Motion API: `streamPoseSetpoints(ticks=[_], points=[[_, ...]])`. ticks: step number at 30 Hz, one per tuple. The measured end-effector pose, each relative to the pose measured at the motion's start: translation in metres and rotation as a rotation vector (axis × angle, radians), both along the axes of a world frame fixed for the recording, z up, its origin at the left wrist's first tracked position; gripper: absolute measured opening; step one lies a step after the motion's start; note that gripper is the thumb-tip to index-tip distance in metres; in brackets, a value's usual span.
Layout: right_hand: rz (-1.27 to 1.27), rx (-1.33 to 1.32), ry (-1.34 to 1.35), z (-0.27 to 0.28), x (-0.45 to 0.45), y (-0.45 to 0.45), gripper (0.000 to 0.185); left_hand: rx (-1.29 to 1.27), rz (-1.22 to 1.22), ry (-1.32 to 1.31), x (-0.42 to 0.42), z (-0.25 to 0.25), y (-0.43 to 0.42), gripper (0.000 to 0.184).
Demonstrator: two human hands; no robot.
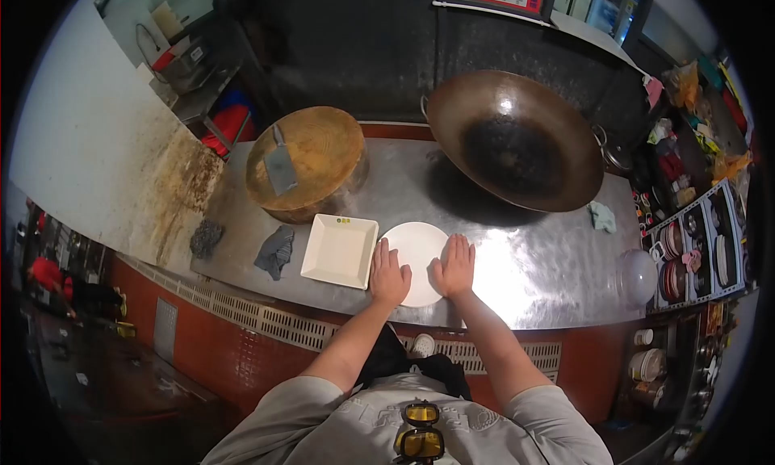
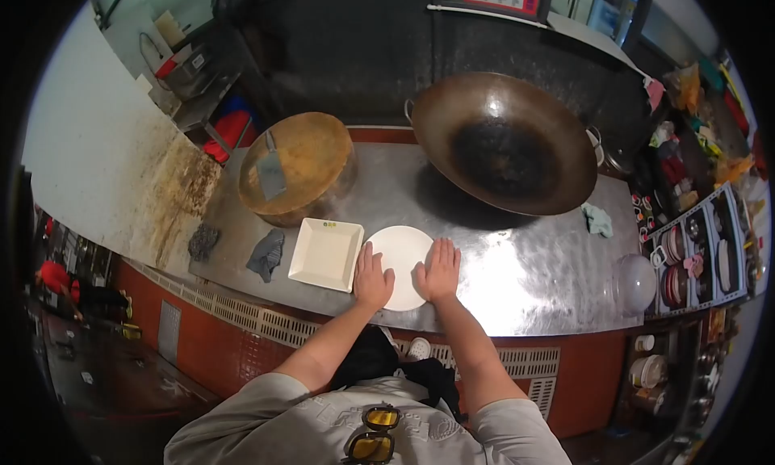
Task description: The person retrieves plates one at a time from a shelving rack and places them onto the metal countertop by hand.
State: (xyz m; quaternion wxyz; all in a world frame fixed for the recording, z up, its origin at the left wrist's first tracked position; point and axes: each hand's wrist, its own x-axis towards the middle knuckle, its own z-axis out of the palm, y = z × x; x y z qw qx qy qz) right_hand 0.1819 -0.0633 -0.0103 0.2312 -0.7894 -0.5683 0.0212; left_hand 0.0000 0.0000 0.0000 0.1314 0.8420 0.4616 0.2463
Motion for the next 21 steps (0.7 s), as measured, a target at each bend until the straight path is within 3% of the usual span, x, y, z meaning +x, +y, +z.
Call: streamPoseSetpoints(ticks=[21], points=[[-0.07, 0.018, 0.047, 0.001, -0.003, -0.005, 0.076, -0.01, -0.042, 0.013, 0.001, 0.004, 0.002, 0.046]])
